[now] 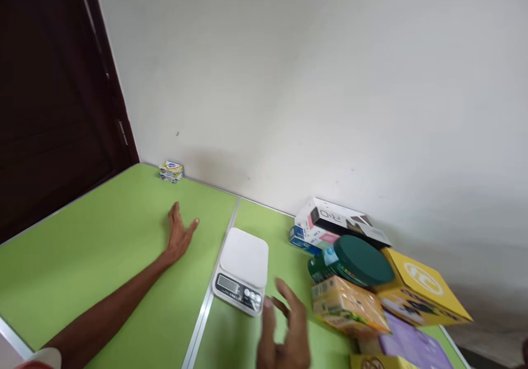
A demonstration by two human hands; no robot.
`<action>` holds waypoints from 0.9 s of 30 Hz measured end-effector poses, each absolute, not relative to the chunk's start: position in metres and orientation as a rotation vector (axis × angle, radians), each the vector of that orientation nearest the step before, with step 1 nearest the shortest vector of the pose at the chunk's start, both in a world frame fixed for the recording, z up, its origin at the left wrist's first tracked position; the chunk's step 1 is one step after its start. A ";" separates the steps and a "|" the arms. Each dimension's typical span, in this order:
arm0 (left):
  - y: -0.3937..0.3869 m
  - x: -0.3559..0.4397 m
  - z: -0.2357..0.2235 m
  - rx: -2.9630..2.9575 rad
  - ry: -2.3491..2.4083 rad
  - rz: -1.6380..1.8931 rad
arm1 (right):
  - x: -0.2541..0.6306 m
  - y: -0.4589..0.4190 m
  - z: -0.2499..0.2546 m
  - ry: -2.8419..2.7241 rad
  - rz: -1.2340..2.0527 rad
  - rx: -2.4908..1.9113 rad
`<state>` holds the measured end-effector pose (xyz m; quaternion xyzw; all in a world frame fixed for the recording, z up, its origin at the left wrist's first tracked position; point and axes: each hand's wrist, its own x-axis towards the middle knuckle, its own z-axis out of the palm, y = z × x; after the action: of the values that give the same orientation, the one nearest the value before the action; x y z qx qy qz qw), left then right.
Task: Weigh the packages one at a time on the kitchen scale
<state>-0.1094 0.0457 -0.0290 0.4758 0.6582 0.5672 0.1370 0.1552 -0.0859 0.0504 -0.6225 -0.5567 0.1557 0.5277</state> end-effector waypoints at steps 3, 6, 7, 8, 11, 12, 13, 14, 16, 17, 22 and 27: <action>0.099 -0.168 -0.033 1.105 2.101 1.705 | 0.070 -0.042 0.054 -1.470 0.830 -1.336; 0.142 -0.208 -0.032 1.020 2.179 1.734 | -0.014 0.005 0.030 -1.564 1.184 -1.164; 0.154 -0.217 -0.032 1.015 2.192 1.732 | -0.040 0.021 0.018 -1.568 1.238 -1.127; 0.164 -0.225 -0.031 1.018 2.200 1.726 | -0.062 0.037 0.005 -1.562 1.244 -1.132; 0.190 -0.242 -0.029 1.028 2.228 1.708 | -0.114 0.084 -0.030 -1.576 1.090 -1.204; 0.197 -0.246 -0.029 1.031 2.240 1.706 | -0.125 0.099 -0.038 -1.586 1.045 -1.213; 0.203 -0.249 -0.029 1.034 2.254 1.707 | -0.135 0.113 -0.044 -1.598 1.014 -1.215; 0.208 -0.252 -0.029 1.038 2.269 1.711 | -0.142 0.126 -0.048 -1.610 1.005 -1.213; 0.217 -0.256 -0.028 1.039 2.301 1.719 | -0.152 0.150 -0.053 -1.626 1.013 -1.211; 0.221 -0.257 -0.028 1.035 2.317 1.720 | -0.155 0.160 -0.054 -1.632 1.015 -1.210; 0.232 -0.260 -0.029 1.031 2.376 1.660 | -0.165 0.194 -0.055 -1.683 1.038 -1.158; 0.234 -0.262 -0.028 1.047 2.437 1.544 | -0.171 0.214 -0.052 -1.734 1.104 -1.064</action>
<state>-0.2625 0.2340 -0.0281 0.3411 0.7935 0.5027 0.0364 -0.1714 0.2138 -0.0517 -0.4210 -0.6860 0.4367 0.4017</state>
